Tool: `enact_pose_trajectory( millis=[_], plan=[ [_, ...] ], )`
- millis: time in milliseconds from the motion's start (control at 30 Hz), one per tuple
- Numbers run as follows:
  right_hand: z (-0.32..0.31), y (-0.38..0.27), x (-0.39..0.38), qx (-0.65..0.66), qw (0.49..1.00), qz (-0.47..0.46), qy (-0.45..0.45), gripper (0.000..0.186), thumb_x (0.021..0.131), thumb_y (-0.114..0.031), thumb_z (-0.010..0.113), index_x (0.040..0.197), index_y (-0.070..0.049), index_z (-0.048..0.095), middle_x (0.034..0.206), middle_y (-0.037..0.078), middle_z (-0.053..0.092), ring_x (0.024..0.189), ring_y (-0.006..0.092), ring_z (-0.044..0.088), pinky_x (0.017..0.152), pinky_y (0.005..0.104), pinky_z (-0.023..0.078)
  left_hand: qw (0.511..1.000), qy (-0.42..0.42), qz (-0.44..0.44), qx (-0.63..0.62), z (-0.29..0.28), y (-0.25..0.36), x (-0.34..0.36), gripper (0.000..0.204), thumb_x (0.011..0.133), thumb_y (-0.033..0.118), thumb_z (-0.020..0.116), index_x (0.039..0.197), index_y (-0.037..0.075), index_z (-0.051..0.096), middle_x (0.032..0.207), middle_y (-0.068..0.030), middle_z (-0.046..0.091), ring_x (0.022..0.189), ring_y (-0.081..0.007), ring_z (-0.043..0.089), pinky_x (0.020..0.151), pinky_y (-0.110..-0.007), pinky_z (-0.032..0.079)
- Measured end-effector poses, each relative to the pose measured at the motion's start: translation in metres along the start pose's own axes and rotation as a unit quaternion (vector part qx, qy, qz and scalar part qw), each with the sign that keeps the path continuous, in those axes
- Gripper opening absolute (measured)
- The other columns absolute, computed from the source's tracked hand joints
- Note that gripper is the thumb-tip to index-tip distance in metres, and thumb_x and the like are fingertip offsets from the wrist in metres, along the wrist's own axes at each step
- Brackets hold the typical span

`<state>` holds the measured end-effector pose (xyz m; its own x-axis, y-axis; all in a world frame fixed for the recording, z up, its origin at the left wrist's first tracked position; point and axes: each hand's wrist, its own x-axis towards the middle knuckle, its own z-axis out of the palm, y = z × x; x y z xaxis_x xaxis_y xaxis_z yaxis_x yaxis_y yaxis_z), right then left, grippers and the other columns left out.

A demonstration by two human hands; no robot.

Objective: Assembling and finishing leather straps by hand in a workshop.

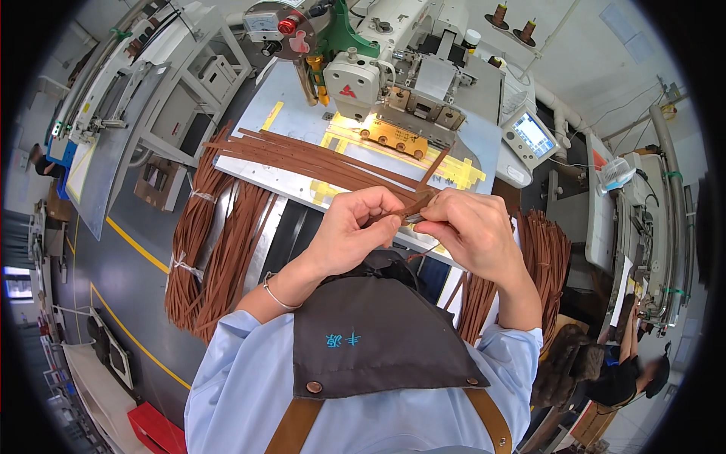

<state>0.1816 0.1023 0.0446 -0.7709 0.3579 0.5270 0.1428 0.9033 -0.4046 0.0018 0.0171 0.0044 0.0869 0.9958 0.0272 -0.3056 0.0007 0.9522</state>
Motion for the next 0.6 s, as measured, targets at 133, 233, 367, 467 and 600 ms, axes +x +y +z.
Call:
enact_pose_trajectory(
  millis=[133, 233, 367, 467, 600],
  plan=[
    [0.007, 0.006, -0.005, 0.160, 0.985, 0.058, 0.001, 0.019, 0.069, -0.005, 0.072, 0.074, -0.002, 0.054, 0.067, 0.007, 0.057, 0.058, 0.0212, 0.057, 0.047, 0.0297, 0.043, 0.999, -0.028, 0.003, -0.029, -0.001, 0.001, -0.001, 0.004, 0.086, 0.001, 0.054, 0.088, -0.001, 0.055, 0.073, 0.0024, 0.053, 0.061, -0.0013, 0.046, 0.054, -0.016, 0.038],
    [0.007, 0.006, -0.009, 0.316, 0.946, 0.068, 0.029, 0.017, 0.070, 0.001, 0.072, 0.076, -0.001, 0.056, 0.068, 0.007, 0.059, 0.059, 0.0175, 0.057, 0.051, 0.0269, 0.043, 1.000, 0.012, -0.024, 0.014, 0.000, 0.001, 0.000, 0.005, 0.086, 0.002, 0.054, 0.089, -0.002, 0.056, 0.073, 0.0020, 0.054, 0.060, -0.0015, 0.047, 0.054, -0.016, 0.039],
    [-0.004, 0.002, -0.008, 0.392, 0.913, 0.086, 0.071, 0.020, 0.067, 0.005, 0.073, 0.078, 0.001, 0.057, 0.070, 0.008, 0.060, 0.064, 0.0160, 0.058, 0.057, 0.0260, 0.045, 0.999, 0.036, -0.030, 0.017, -0.008, -0.011, 0.001, 0.005, 0.086, 0.002, 0.053, 0.089, -0.001, 0.056, 0.074, 0.0021, 0.055, 0.060, -0.0014, 0.047, 0.054, -0.016, 0.039],
    [0.002, 0.001, -0.007, 0.209, 0.971, 0.109, 0.033, 0.020, 0.069, -0.003, 0.073, 0.079, 0.001, 0.056, 0.074, 0.008, 0.060, 0.062, 0.0196, 0.060, 0.055, 0.0285, 0.046, 0.999, 0.029, -0.012, 0.006, -0.005, -0.003, -0.001, 0.005, 0.086, 0.002, 0.054, 0.089, -0.001, 0.056, 0.074, 0.0025, 0.055, 0.060, -0.0010, 0.047, 0.054, -0.016, 0.039],
    [0.009, 0.000, -0.007, 0.096, 0.991, 0.098, -0.001, 0.023, 0.069, -0.011, 0.073, 0.078, -0.002, 0.054, 0.072, 0.008, 0.059, 0.060, 0.0248, 0.059, 0.050, 0.0320, 0.045, 0.999, 0.025, -0.009, 0.019, -0.004, -0.005, -0.001, 0.005, 0.086, 0.002, 0.054, 0.088, -0.001, 0.057, 0.073, 0.0029, 0.055, 0.060, -0.0007, 0.047, 0.054, -0.016, 0.039]
  ],
)
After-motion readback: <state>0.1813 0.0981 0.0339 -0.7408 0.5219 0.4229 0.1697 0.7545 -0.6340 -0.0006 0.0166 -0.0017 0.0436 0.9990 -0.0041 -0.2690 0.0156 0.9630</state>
